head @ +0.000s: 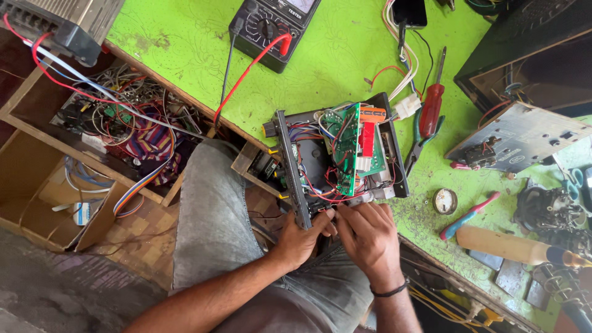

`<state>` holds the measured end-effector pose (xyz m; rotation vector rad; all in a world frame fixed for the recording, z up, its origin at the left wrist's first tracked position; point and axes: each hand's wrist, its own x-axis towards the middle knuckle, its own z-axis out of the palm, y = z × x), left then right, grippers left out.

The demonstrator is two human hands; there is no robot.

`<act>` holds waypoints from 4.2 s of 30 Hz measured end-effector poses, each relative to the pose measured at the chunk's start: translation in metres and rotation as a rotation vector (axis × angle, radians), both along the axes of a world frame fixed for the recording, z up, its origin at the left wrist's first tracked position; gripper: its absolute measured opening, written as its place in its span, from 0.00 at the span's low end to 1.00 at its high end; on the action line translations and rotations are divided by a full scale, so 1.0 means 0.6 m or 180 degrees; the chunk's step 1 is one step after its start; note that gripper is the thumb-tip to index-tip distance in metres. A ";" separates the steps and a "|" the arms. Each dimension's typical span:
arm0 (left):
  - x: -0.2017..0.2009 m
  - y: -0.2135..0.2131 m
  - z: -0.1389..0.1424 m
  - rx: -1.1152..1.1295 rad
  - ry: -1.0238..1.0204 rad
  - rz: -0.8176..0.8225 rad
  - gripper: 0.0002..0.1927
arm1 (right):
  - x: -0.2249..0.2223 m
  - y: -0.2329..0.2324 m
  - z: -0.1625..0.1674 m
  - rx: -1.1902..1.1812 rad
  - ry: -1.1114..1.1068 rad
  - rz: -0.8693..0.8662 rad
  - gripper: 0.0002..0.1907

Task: The person sits on the floor and works on an open electronic device, manipulating wires and components on a circuit board. They use pliers to adjust connections and occasionally reposition the device to access different areas.

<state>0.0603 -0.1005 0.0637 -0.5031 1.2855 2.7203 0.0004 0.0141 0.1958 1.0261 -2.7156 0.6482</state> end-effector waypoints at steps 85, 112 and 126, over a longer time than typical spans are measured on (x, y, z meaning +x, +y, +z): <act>-0.004 -0.130 0.025 0.1431 0.1486 -0.1897 0.44 | -0.099 -0.092 0.154 0.0664 0.0056 0.0384 0.62; 0.005 -0.142 0.038 0.1414 0.1288 -0.1858 0.42 | -0.142 -0.096 0.123 -0.0285 -0.1339 -0.0400 0.41; 0.005 -0.142 0.039 0.1368 0.1228 -0.1895 0.43 | -0.100 -0.143 0.147 -0.0469 0.0030 -0.1582 0.19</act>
